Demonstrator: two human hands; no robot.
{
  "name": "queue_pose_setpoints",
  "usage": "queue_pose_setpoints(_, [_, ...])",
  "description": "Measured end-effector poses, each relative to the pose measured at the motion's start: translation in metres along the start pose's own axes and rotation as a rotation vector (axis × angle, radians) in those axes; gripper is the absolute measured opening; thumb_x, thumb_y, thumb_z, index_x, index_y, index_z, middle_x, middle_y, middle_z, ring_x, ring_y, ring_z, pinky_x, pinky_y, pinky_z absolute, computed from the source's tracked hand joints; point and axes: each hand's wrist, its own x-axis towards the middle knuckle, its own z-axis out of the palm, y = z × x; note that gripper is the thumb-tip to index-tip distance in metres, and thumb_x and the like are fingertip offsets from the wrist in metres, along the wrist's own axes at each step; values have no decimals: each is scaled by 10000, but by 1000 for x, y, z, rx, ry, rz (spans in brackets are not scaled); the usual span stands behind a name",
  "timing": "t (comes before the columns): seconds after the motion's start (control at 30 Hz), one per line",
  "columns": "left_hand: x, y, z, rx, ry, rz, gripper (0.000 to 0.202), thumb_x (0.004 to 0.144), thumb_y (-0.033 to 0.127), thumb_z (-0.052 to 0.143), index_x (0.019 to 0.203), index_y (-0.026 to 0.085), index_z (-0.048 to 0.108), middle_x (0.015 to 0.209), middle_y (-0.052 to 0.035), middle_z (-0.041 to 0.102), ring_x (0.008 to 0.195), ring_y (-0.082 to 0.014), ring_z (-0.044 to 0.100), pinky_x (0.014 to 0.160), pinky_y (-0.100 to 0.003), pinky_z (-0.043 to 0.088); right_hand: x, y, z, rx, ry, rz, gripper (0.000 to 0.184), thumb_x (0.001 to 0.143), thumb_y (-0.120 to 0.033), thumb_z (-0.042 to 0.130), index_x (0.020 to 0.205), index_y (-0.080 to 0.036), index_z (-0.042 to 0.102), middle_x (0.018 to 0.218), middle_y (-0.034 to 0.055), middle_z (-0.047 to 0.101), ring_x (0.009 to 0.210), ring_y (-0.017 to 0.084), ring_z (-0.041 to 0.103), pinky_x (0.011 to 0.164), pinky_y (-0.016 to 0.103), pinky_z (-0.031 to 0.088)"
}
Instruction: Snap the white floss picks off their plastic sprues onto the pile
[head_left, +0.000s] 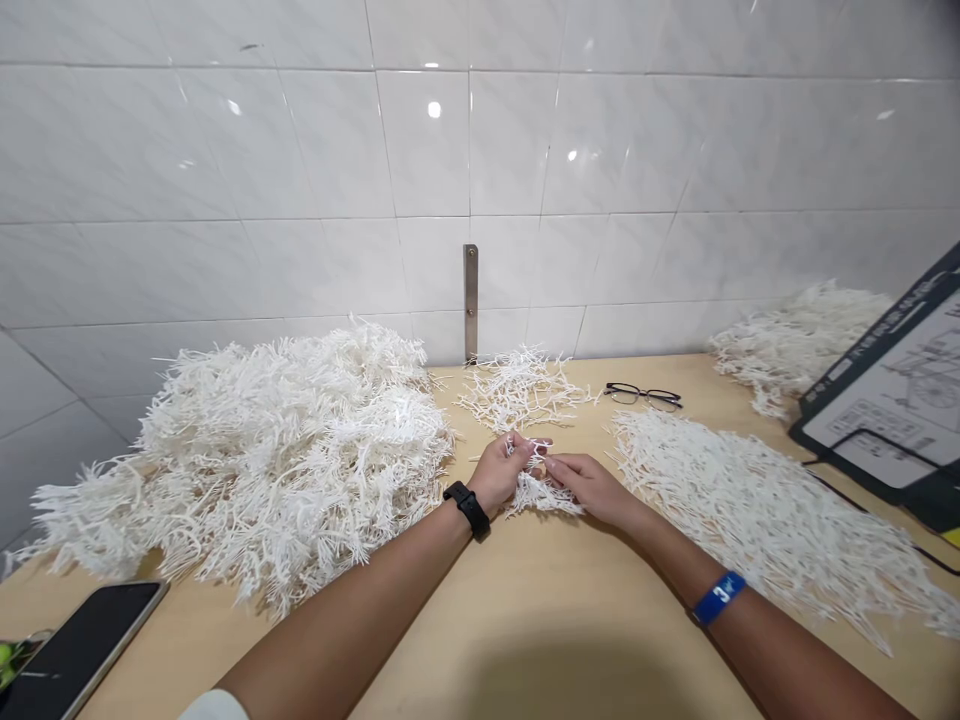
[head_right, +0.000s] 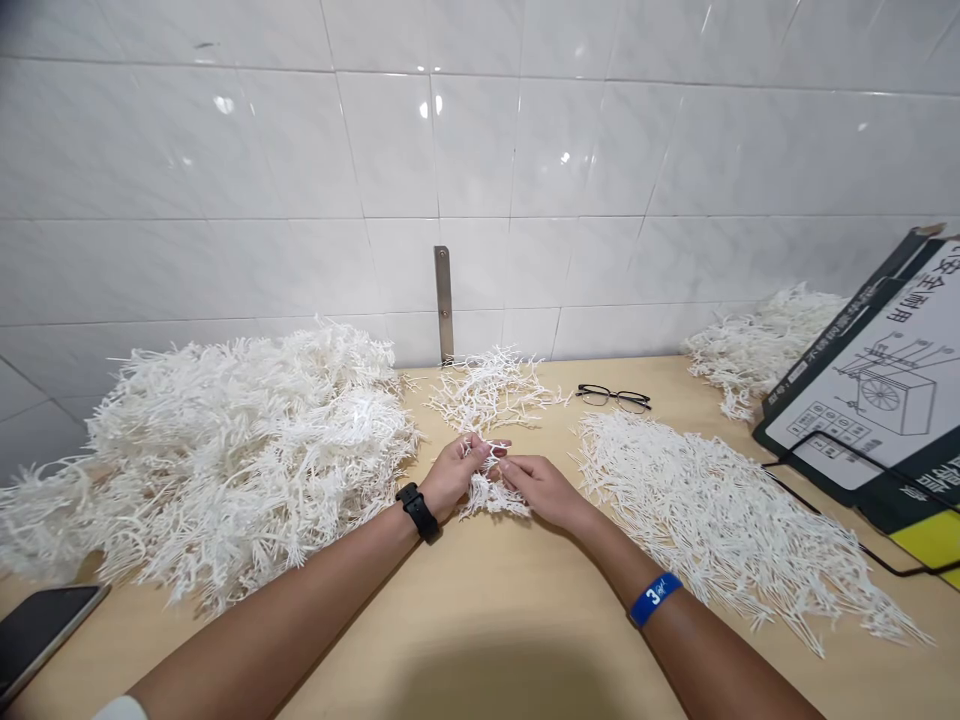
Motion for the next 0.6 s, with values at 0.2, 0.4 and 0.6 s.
queue_pose_setpoints(0.2, [0, -3, -1, -75, -11, -25, 431, 685, 510, 697, 741, 180, 424, 683, -15, 630, 593, -146, 592, 601, -289, 481, -3, -5, 8, -48, -56, -91, 501, 914, -559, 379, 581, -185, 381, 591, -19, 373, 630, 131, 382, 639, 270, 316])
queue_pose_setpoints(0.4, [7, -11, -6, -30, 31, -38, 399, 700, 475, 683, 720, 180, 414, 568, 34, 541, 455, -106, 522, 481, -238, 424, -7, -8, 8, 33, -153, -115, 484, 925, -545, 375, 607, -183, 405, 604, -15, 414, 592, 121, 373, 604, 265, 313])
queue_pose_setpoints(0.6, [7, -3, -8, -204, 68, -121, 415, 673, 437, 718, 771, 200, 392, 613, 23, 589, 424, -92, 506, 427, -209, 386, -10, -12, 16, -169, -135, -259, 460, 955, -434, 350, 591, -172, 449, 633, 12, 486, 587, 121, 421, 595, 255, 331])
